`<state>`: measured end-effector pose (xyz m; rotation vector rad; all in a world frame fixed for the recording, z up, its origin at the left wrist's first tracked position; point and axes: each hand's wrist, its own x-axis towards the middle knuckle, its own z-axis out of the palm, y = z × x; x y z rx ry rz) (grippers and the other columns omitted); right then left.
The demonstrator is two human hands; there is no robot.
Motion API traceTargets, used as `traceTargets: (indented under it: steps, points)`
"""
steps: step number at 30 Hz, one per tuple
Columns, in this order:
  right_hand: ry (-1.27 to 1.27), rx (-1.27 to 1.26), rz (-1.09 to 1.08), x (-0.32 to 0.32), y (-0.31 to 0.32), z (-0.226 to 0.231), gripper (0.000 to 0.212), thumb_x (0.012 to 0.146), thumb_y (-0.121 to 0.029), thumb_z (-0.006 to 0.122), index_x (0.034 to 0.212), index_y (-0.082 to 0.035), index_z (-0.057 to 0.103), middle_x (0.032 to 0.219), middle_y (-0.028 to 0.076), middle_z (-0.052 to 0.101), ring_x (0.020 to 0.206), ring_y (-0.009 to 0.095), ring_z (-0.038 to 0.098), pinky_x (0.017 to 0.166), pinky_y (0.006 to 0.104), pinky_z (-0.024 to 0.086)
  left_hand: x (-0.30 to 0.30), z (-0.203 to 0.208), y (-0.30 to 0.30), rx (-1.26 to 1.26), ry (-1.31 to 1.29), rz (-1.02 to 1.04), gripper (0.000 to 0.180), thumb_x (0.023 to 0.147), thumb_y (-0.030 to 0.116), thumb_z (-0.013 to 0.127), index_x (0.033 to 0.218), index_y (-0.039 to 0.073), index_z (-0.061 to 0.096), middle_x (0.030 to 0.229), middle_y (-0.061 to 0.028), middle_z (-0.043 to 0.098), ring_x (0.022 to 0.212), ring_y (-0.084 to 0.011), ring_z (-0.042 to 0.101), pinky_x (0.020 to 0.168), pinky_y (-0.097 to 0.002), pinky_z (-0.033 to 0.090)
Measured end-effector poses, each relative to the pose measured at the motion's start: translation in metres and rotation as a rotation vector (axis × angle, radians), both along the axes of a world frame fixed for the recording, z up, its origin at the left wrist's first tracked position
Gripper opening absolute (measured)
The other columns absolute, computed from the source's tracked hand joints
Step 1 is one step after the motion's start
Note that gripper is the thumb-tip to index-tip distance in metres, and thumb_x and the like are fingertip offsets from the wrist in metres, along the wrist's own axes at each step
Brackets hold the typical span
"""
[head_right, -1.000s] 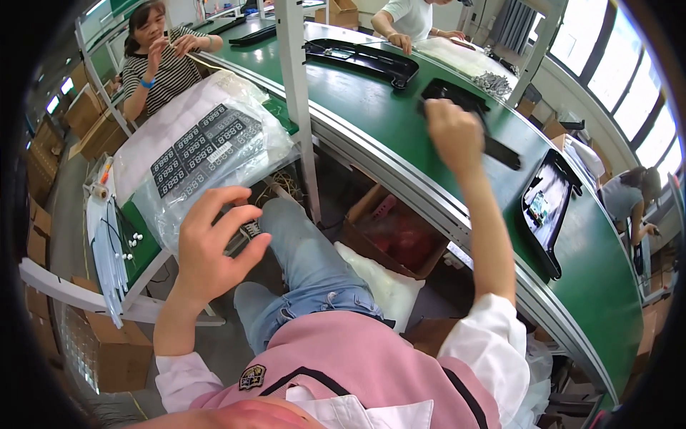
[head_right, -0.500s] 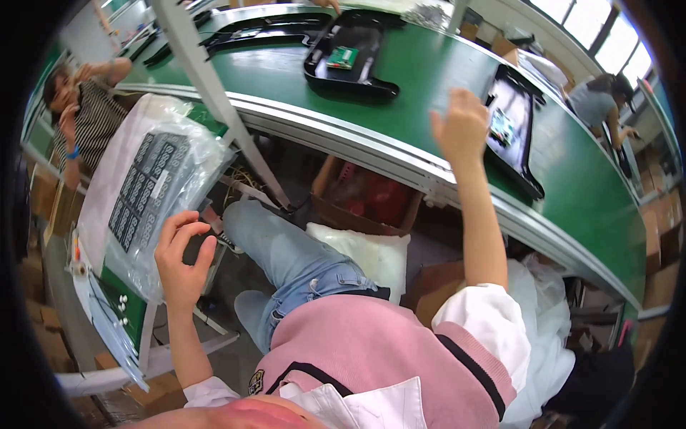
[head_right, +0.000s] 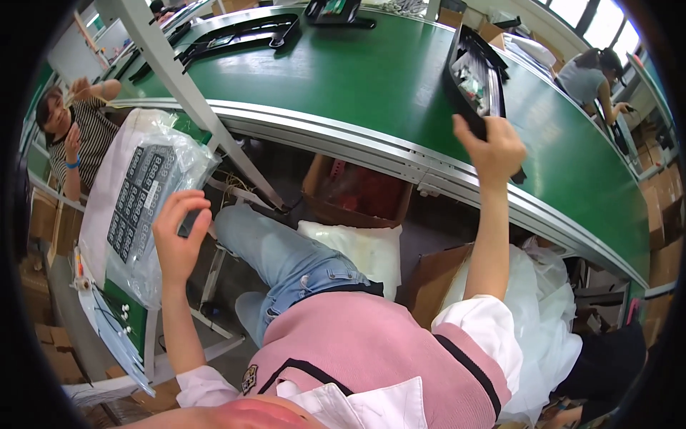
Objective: Applying digital display labels or screen covers to plastic electronic component housings on an assembly line.
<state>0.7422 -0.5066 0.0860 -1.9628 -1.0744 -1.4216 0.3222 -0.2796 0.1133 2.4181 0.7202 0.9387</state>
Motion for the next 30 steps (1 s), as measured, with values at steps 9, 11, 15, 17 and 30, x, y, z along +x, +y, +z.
traceTargets:
  steps: [9, 11, 15, 17, 30]
  points:
    - [-0.078, 0.585, 0.004, 0.019, -0.129, 0.007, 0.052, 0.069, -0.028, 0.077, 0.108, 0.006, 0.069, 0.102, 0.022, 0.07, 0.093, 0.033, 0.068, 0.087, 0.0379, 0.054, 0.03, 0.023, 0.073, -0.104, -0.517, 0.186, 0.054, 0.074, 0.025, 0.082, 0.121, 0.008, 0.062, 0.115, -0.0064, 0.064, 0.107, -0.0199, 0.06, 0.094, -0.034, 0.046]
    - [0.445, 1.151, 0.736, -0.011, -0.093, 0.017, 0.079, 0.069, -0.054, 0.068, 0.122, 0.004, 0.063, 0.123, 0.025, 0.062, 0.117, 0.039, 0.058, 0.104, 0.0469, 0.047, 0.022, 0.047, 0.065, -0.029, -0.626, 0.195, 0.051, 0.078, 0.029, 0.078, 0.12, 0.005, 0.062, 0.115, -0.0077, 0.065, 0.106, -0.0192, 0.061, 0.093, -0.0324, 0.046]
    - [1.167, 1.16, 1.111, -0.069, 0.017, 0.011, 0.091, 0.073, -0.069, 0.052, 0.131, 0.001, 0.055, 0.139, 0.024, 0.049, 0.13, 0.041, 0.046, 0.112, 0.0522, 0.037, -0.052, 0.07, 0.05, 0.255, -0.734, 0.203, 0.053, 0.082, 0.036, 0.075, 0.121, 0.003, 0.061, 0.118, -0.0093, 0.064, 0.107, -0.0186, 0.06, 0.095, -0.0308, 0.044]
    - [1.613, 1.232, 1.25, -0.059, 0.063, -0.022, 0.081, 0.083, -0.064, 0.052, 0.135, -0.002, 0.052, 0.142, 0.018, 0.048, 0.131, 0.037, 0.047, 0.11, 0.0508, 0.039, -0.104, 0.06, 0.045, 0.387, -0.58, 0.212, 0.066, 0.073, 0.034, 0.083, 0.129, 0.01, 0.058, 0.123, -0.0074, 0.062, 0.116, -0.0202, 0.056, 0.102, -0.034, 0.041]
    - [0.44, -0.542, 1.254, -0.32, 0.341, -0.043, 0.102, 0.064, -0.053, 0.084, 0.137, 0.005, 0.044, 0.124, 0.021, 0.054, 0.118, 0.035, 0.053, 0.095, 0.041, 0.047, -0.304, -0.072, -0.022, 0.041, 0.191, 1.594, 0.055, 0.088, 0.035, 0.066, 0.13, 0.002, 0.054, 0.125, -0.0192, 0.06, 0.122, -0.0338, 0.053, 0.103, -0.0399, 0.041]
